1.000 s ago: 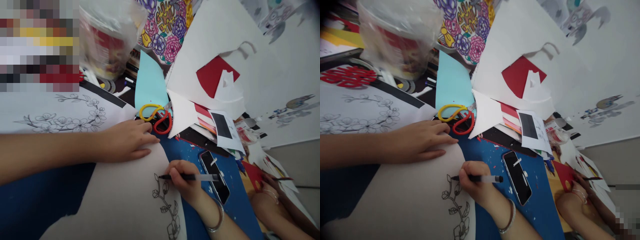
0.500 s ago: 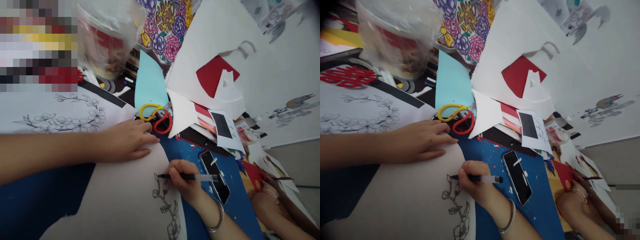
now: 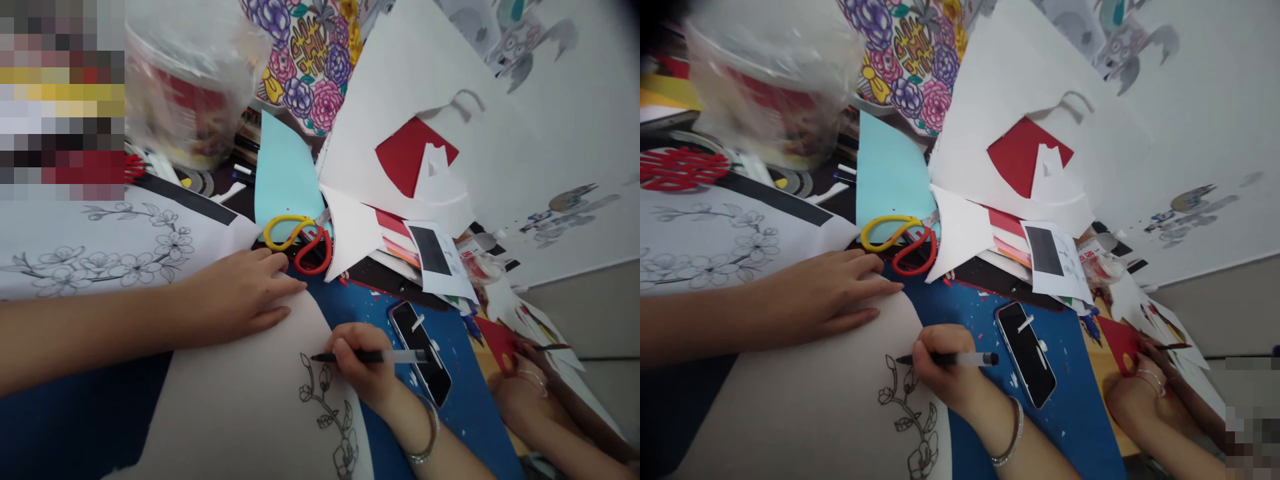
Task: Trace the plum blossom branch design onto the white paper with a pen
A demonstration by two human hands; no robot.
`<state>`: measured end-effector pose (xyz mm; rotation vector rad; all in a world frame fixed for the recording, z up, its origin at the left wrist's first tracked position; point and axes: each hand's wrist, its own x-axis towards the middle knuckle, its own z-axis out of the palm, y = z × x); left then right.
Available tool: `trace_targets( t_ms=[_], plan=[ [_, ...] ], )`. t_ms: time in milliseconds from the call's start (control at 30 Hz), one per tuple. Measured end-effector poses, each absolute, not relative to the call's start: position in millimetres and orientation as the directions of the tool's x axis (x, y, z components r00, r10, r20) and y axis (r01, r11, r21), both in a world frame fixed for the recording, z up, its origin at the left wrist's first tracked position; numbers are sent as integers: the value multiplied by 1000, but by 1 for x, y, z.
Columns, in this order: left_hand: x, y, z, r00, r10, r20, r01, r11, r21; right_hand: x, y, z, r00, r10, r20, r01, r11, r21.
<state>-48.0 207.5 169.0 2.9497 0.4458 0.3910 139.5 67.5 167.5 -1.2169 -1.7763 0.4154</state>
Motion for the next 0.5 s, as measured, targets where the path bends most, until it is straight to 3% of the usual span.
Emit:
trace_targets(
  t_ms=[500],
  plan=[
    [-48,207,169,922,313,226,280,-945,170,138,69,170,-110,867,485,587,451,-673]
  ],
)
